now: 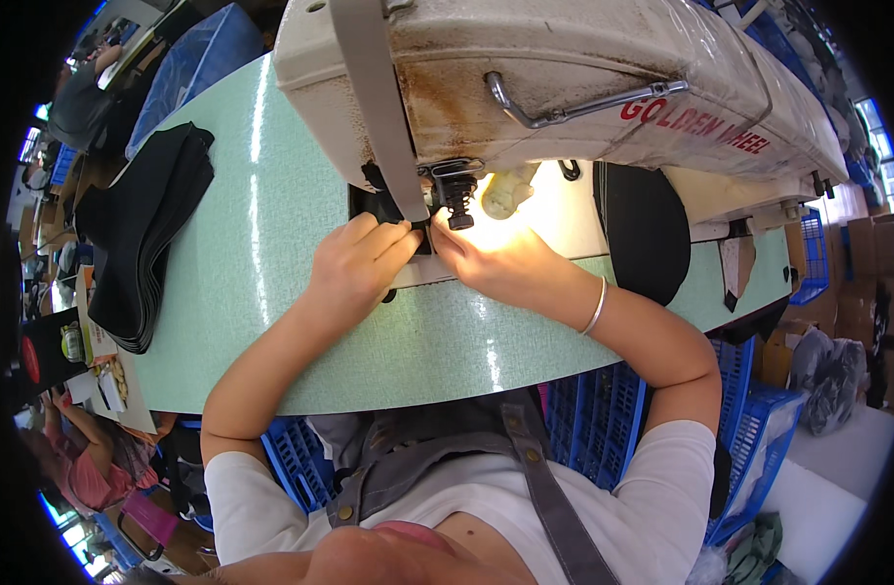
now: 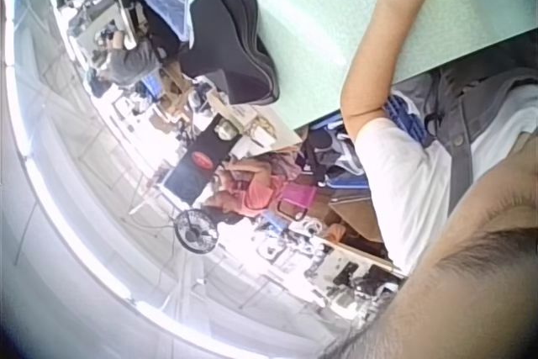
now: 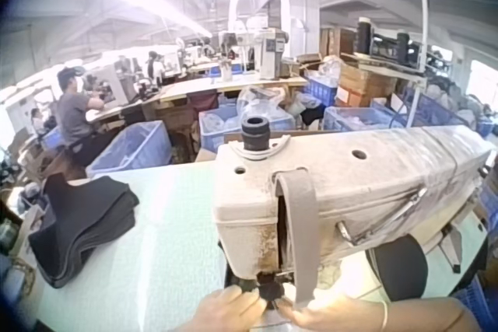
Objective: The person sews pieces of fabric together using a sewing machine.
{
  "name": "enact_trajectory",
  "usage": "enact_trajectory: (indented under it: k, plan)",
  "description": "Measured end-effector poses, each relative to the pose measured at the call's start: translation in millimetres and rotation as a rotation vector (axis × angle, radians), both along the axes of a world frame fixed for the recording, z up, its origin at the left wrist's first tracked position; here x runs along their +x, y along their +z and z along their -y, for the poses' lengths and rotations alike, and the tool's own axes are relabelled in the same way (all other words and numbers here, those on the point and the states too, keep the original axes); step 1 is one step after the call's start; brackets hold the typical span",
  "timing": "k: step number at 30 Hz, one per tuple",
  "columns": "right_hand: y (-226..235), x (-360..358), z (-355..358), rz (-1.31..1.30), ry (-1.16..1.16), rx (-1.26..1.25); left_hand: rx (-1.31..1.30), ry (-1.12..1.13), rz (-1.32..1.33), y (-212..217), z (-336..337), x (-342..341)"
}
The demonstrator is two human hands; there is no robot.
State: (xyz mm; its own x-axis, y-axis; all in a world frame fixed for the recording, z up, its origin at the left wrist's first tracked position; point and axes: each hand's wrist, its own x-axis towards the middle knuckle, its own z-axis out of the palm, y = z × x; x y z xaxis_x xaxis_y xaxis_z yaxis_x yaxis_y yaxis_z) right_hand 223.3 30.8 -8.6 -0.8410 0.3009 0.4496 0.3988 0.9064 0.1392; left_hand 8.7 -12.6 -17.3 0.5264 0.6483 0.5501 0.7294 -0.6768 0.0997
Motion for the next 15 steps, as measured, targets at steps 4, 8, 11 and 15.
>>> enact_trajectory:
  k: [4, 8, 11, 15]
  plan:
    - [1, -2, -2, -0.010, -0.003, 0.044, 0.015, 0.004, -0.002, -1, -4, 0]
    - [-7, 0, 0, -0.042, -0.003, -0.035, -0.037, 0.004, 0.021, -4, -8, -3]
    - [-5, 3, 3, 0.045, -0.030, 0.005, -0.042, 0.004, 0.036, -4, -8, -5]
    - [-4, 7, 4, 0.084, -0.055, -0.119, -0.051, -0.030, 0.056, -4, -11, -10]
